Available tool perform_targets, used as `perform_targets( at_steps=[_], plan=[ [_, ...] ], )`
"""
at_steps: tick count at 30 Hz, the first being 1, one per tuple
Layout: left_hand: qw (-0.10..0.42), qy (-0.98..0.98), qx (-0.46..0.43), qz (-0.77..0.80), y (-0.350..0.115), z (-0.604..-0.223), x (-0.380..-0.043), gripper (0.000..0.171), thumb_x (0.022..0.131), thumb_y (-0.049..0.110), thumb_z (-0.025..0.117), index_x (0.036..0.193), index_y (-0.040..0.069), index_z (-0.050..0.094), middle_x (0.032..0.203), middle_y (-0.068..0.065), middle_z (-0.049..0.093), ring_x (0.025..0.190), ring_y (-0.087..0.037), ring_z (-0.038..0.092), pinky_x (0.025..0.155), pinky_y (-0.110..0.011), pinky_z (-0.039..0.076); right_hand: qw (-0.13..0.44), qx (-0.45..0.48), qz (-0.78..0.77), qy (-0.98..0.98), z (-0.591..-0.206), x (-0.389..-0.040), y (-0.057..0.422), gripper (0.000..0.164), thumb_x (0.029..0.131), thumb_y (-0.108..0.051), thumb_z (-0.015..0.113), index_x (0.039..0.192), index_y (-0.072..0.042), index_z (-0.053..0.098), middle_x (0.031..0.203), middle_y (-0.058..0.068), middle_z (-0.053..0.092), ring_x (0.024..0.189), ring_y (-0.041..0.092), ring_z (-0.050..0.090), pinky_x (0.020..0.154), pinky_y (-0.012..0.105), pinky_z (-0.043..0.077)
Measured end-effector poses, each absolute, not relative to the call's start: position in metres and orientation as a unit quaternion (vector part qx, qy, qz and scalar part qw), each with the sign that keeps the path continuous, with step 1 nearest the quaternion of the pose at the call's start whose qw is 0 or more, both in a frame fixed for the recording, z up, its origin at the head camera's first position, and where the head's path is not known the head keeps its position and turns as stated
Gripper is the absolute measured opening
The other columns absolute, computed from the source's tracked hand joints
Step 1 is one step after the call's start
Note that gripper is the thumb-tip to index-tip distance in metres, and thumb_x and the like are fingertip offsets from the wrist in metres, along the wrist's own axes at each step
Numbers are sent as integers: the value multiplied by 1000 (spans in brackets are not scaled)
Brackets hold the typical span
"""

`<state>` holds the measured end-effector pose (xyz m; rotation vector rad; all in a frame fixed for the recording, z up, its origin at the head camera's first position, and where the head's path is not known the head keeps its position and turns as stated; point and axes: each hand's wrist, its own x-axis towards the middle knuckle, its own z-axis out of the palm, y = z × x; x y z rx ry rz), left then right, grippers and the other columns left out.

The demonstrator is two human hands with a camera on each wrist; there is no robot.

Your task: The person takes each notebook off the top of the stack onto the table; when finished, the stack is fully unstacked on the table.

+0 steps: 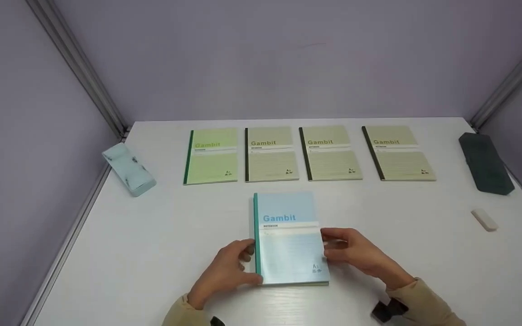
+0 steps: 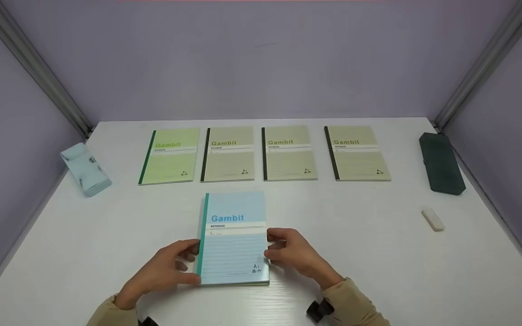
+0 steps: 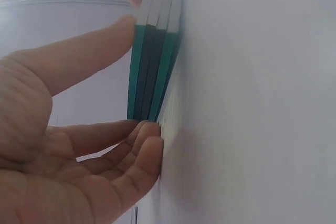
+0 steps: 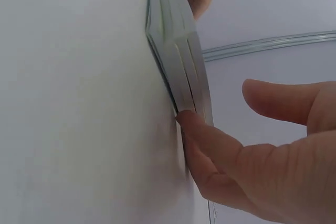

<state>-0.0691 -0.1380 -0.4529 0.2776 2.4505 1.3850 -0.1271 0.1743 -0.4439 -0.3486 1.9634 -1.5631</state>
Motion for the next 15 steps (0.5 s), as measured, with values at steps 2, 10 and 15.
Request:
perform_targets(
  at_steps=[2,10,15],
  plan=[
    [161,846,89,501,-136,-453,-69,82,70,16,86,137,-7,43,109,-8,54,98,-22,51,80,-33,51,284,-150,-568,758,-445,-127,174,60,88,0,63,140,12,37,134,27,48,114,32,53,88,35,51],
    [178,825,72,532,-130,-452,-71,86,68,9,85,139,-6,39,109,-9,51,100,-23,53,83,-33,52,253,-158,-549,781,-447,-125,172,62,84,4,66,139,12,39,130,23,51,104,28,55,86,35,48],
    [182,829,64,526,-129,-455,-69,86,68,11,86,139,-4,40,110,-8,51,100,-22,53,84,-34,52,257,-154,-551,779,-448,-124,172,63,82,5,66,139,11,40,132,23,51,105,28,56,87,34,49]
  ],
)
